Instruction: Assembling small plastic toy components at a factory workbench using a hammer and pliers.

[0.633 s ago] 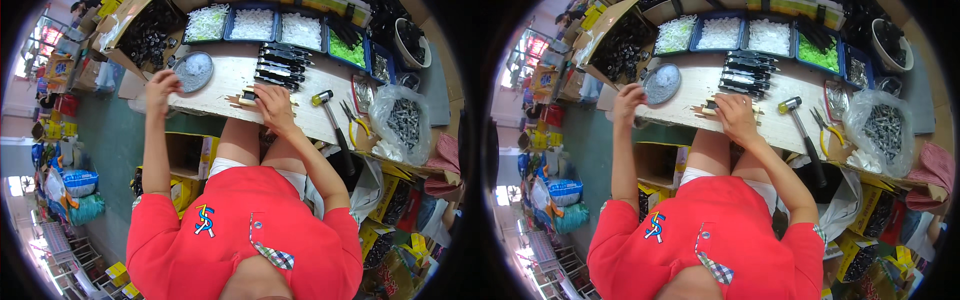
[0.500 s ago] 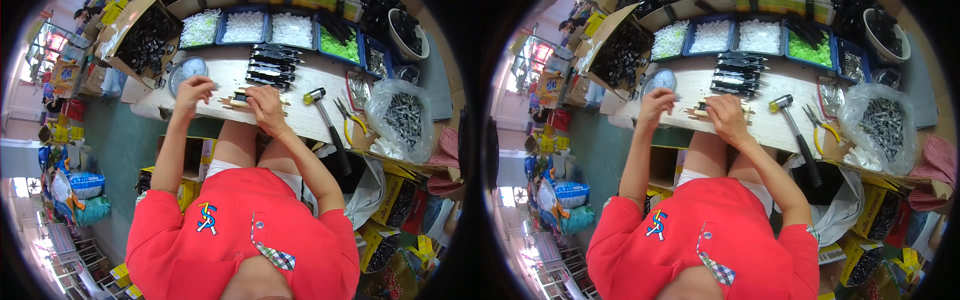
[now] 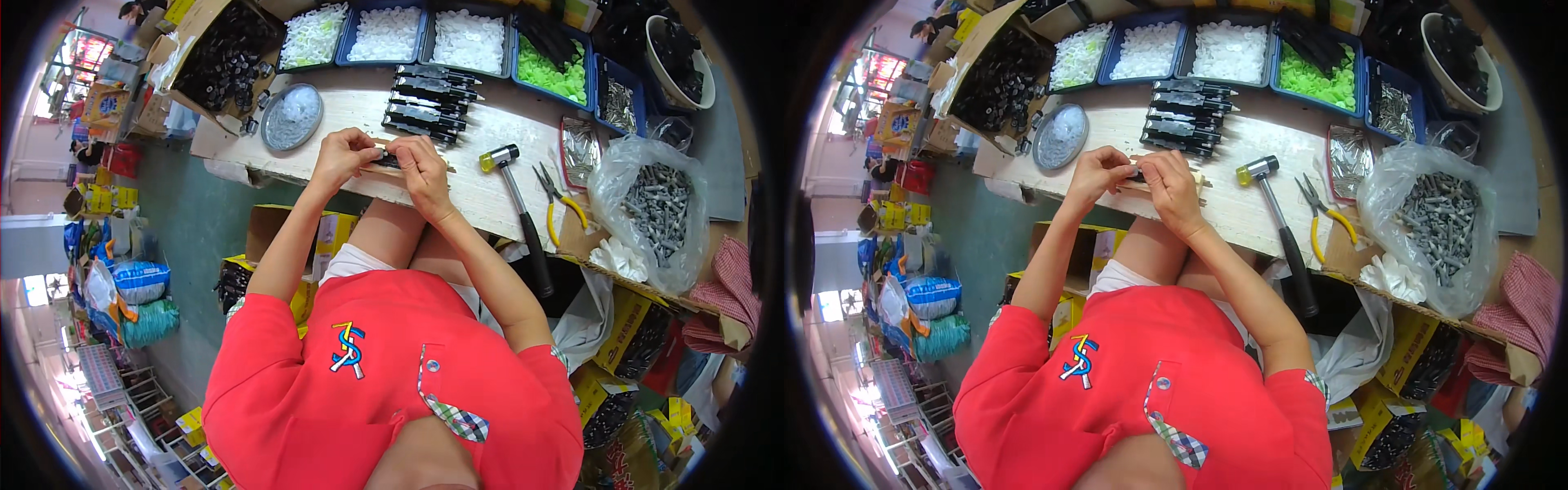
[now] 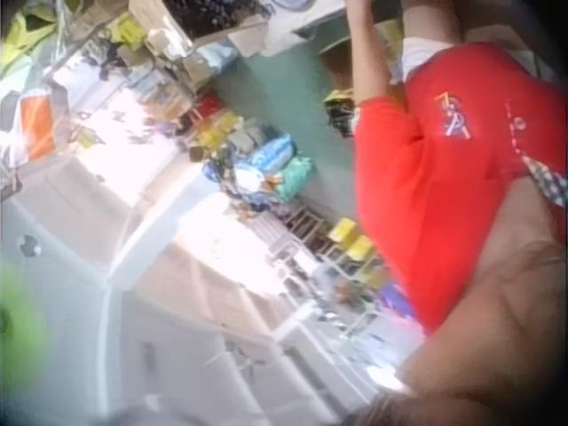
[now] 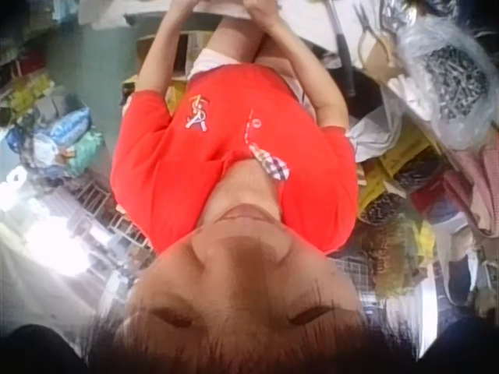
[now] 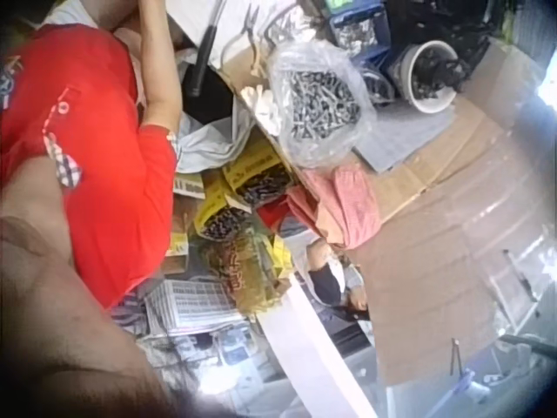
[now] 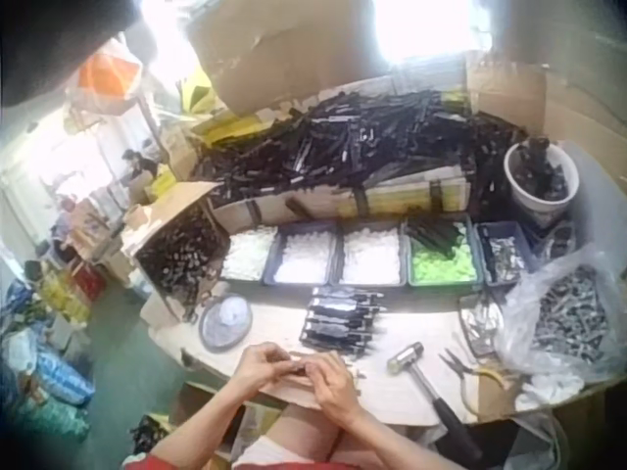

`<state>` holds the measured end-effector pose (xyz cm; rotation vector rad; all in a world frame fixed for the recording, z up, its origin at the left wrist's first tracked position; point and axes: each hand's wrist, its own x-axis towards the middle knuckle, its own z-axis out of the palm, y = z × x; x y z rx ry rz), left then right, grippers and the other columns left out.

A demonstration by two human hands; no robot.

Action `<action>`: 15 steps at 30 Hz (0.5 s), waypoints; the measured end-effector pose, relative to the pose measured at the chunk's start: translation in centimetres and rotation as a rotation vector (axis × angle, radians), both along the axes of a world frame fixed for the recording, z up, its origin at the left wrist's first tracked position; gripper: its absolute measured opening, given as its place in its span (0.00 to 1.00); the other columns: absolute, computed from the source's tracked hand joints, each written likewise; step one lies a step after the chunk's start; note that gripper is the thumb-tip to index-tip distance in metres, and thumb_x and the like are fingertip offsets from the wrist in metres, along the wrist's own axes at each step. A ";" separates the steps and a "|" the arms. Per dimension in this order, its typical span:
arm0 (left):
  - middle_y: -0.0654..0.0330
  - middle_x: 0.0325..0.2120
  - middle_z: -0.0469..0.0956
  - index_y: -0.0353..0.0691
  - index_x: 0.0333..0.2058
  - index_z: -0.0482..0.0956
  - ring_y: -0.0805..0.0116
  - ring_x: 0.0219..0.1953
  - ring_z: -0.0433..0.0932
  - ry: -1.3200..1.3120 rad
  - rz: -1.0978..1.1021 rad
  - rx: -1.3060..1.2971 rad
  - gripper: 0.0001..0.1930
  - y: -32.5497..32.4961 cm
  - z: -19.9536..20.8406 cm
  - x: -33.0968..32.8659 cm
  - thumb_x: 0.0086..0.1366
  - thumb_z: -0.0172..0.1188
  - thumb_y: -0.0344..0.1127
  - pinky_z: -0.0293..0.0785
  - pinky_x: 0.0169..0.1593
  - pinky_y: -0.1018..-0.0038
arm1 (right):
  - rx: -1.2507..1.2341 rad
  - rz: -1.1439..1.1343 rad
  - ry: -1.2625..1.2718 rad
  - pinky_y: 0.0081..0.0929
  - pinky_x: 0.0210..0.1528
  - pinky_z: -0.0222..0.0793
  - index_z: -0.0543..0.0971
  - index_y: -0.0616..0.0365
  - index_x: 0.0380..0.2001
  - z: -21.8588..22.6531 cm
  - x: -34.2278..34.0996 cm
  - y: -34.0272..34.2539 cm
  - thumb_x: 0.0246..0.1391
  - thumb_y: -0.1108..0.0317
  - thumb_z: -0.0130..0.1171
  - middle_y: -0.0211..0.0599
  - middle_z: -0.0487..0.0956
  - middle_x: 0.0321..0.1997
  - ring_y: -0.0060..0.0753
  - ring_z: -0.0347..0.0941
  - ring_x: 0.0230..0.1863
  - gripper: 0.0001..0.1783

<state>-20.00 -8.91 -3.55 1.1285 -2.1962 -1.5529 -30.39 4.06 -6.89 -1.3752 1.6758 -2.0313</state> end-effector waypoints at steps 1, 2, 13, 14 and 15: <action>0.63 0.16 0.74 0.33 0.26 0.76 0.81 0.15 0.69 0.007 -0.009 0.033 0.05 -0.3 0.0 0.0 0.50 0.63 0.26 0.64 0.15 0.83 | 0.004 -0.003 -0.004 0.27 0.39 0.63 0.75 0.62 0.29 0.1 0.0 0.1 0.58 0.67 0.46 0.39 0.75 0.31 0.37 0.68 0.33 0.11; 0.63 0.16 0.74 0.33 0.26 0.76 0.81 0.15 0.69 0.014 -0.020 0.064 0.05 -0.4 0.0 0.1 0.50 0.63 0.26 0.63 0.15 0.83 | -0.004 -0.010 -0.005 0.27 0.39 0.63 0.75 0.62 0.29 0.1 -0.1 0.1 0.58 0.67 0.46 0.39 0.75 0.31 0.37 0.68 0.33 0.11; 0.63 0.15 0.74 0.33 0.24 0.77 0.80 0.13 0.67 -0.032 -0.087 0.009 0.04 -1.2 -0.1 -0.3 0.49 0.63 0.26 0.61 0.13 0.83 | 0.002 -0.119 0.016 0.27 0.35 0.64 0.76 0.62 0.27 0.1 0.3 0.2 0.55 0.69 0.50 0.39 0.75 0.29 0.38 0.68 0.31 0.08; 0.63 0.15 0.74 0.33 0.24 0.77 0.80 0.13 0.67 -0.030 -0.090 0.020 0.04 -1.7 -0.3 -0.1 0.49 0.63 0.26 0.61 0.13 0.83 | 0.016 -0.122 0.019 0.27 0.35 0.65 0.76 0.62 0.27 0.0 0.3 0.2 0.55 0.69 0.50 0.39 0.75 0.29 0.38 0.68 0.31 0.08; 0.62 0.16 0.74 0.33 0.25 0.77 0.80 0.13 0.68 -0.022 -0.123 0.153 0.04 -2.2 -0.5 0.2 0.49 0.63 0.26 0.61 0.13 0.83 | 0.033 -0.124 0.022 0.27 0.35 0.65 0.76 0.62 0.27 -0.1 0.5 0.3 0.55 0.69 0.50 0.39 0.75 0.29 0.37 0.68 0.32 0.08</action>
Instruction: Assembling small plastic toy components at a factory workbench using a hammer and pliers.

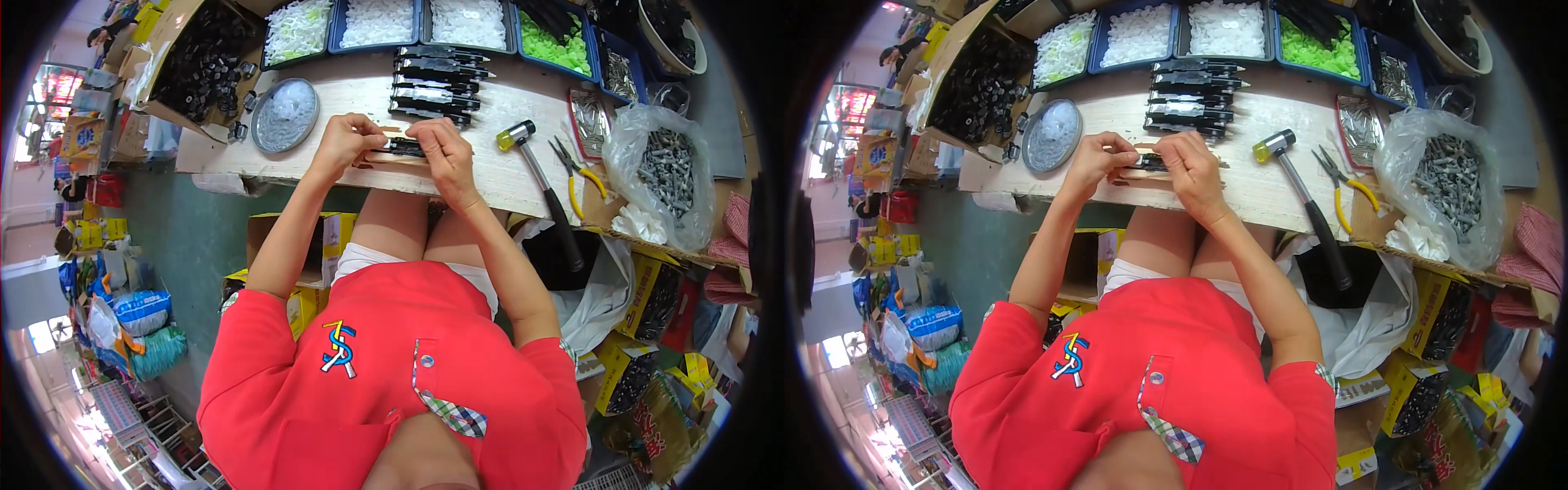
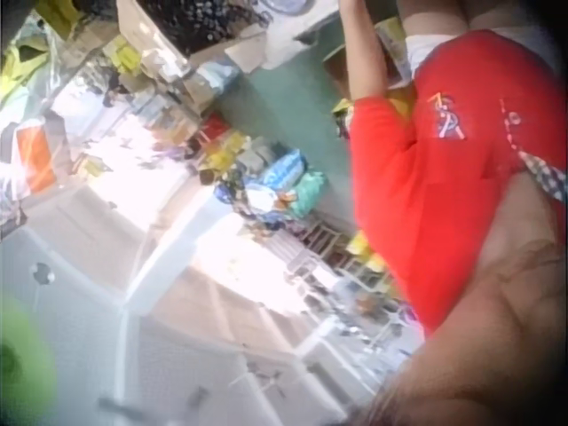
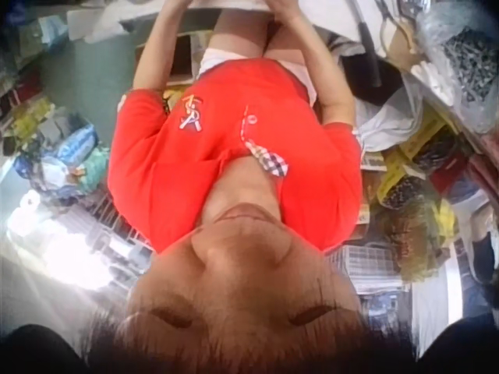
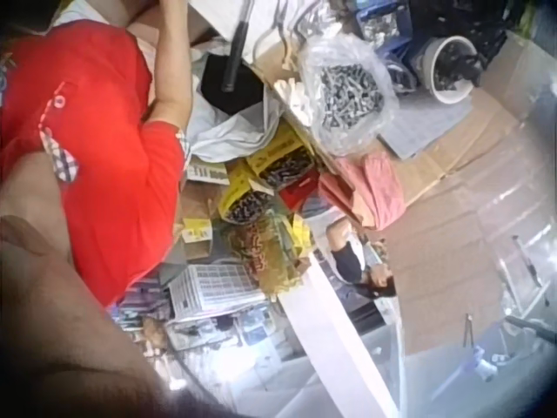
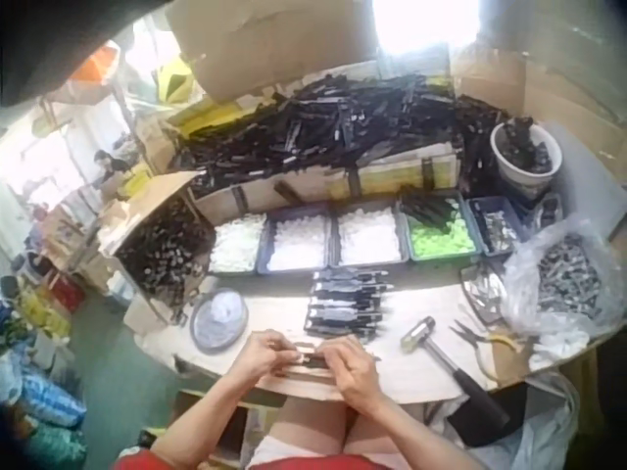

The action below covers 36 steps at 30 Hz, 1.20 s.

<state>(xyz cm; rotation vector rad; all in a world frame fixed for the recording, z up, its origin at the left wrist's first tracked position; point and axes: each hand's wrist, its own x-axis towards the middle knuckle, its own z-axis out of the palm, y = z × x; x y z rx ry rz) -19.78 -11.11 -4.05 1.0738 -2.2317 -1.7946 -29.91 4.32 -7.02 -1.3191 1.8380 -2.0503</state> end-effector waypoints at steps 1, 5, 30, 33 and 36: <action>0.62 0.16 0.74 0.33 0.26 0.77 0.79 0.14 0.69 0.002 -0.029 0.136 0.05 -0.6 -0.4 0.3 0.50 0.63 0.26 0.62 0.14 0.84 | 0.022 0.000 -0.002 0.27 0.34 0.65 0.76 0.62 0.27 -0.1 0.2 0.1 0.55 0.69 0.50 0.38 0.75 0.29 0.37 0.68 0.32 0.08; 0.61 0.17 0.75 0.33 0.26 0.77 0.79 0.13 0.68 0.100 -0.004 0.265 0.05 -1.8 -1.6 0.5 0.50 0.63 0.27 0.61 0.13 0.83 | 0.088 -0.032 -0.008 0.25 0.34 0.64 0.75 0.60 0.27 -0.1 0.5 -0.8 0.53 0.71 0.50 0.38 0.74 0.27 0.36 0.68 0.31 0.06; 0.63 0.15 0.72 0.33 0.25 0.76 0.82 0.12 0.63 0.213 -0.047 0.360 0.05 -1.8 -2.0 0.7 0.49 0.63 0.25 0.57 0.13 0.85 | 0.254 -0.058 -0.030 0.25 0.32 0.62 0.76 0.62 0.23 0.1 1.2 -1.6 0.55 0.68 0.50 0.37 0.74 0.23 0.33 0.67 0.27 0.11; 0.63 0.19 0.72 0.34 0.28 0.75 0.81 0.15 0.67 0.229 -0.074 0.461 0.08 -2.4 -1.9 1.2 0.53 0.63 0.31 0.63 0.15 0.84 | 0.247 -0.061 -0.013 0.25 0.32 0.62 0.76 0.62 0.24 -0.1 1.0 -1.3 0.55 0.69 0.50 0.37 0.74 0.24 0.33 0.68 0.28 0.11; 0.64 0.19 0.72 0.34 0.28 0.75 0.81 0.15 0.67 0.276 0.014 0.602 0.09 -2.6 -2.0 1.4 0.52 0.64 0.31 0.64 0.15 0.84 | 0.245 -0.056 -0.006 0.25 0.32 0.63 0.75 0.62 0.23 -0.1 0.9 -1.3 0.55 0.69 0.50 0.37 0.75 0.25 0.34 0.68 0.28 0.10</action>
